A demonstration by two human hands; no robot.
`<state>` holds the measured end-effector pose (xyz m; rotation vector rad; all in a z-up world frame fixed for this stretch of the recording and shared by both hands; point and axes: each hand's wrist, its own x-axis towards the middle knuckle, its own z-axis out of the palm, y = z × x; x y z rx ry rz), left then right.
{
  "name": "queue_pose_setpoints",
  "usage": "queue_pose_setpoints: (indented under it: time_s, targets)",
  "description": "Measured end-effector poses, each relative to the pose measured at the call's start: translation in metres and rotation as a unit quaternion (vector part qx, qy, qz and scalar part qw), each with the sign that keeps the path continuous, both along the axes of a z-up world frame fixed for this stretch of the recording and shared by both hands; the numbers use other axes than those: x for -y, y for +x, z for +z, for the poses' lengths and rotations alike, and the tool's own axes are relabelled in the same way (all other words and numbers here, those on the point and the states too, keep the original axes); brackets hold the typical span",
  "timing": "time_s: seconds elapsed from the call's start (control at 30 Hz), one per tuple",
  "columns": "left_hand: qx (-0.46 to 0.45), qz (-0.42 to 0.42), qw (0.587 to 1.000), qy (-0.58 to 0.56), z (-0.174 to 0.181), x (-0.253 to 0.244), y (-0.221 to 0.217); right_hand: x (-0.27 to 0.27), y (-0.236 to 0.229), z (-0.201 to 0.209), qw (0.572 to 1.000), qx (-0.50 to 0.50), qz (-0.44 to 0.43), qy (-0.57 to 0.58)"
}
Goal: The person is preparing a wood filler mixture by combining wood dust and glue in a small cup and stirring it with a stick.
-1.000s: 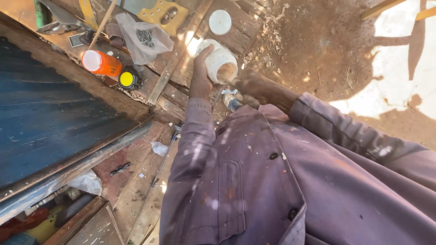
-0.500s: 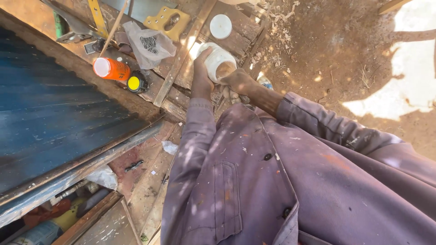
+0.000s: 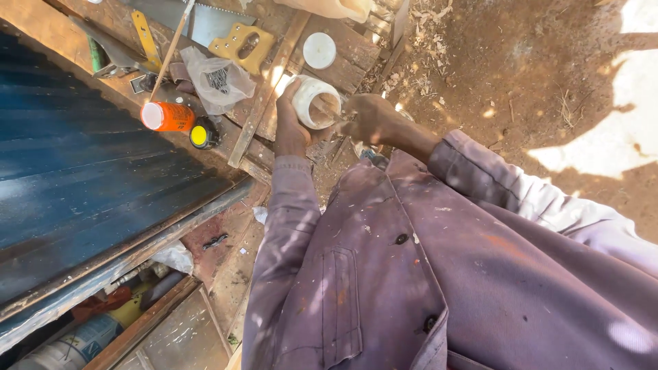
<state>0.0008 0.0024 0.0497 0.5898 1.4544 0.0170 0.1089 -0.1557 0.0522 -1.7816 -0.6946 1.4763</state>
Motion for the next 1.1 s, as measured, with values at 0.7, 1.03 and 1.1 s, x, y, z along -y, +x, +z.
queue_pose_setpoints:
  time_s: [0.7, 1.03, 1.1]
  targets:
    - [0.045, 0.125, 0.99, 0.05, -0.031, 0.014, 0.04, 0.021, 0.054, -0.021, 0.945, 0.151, 0.252, 0.145]
    - [0.022, 0.115, 0.991, 0.064, -0.029, 0.021, 0.047, 0.049, 0.092, -0.031, 0.91, 0.166, 0.356, 0.129]
    - [0.017, 0.11, 0.991, 0.07, -0.04, 0.021, 0.043, 0.062, 0.099, -0.022, 0.913, 0.153, 0.354, 0.129]
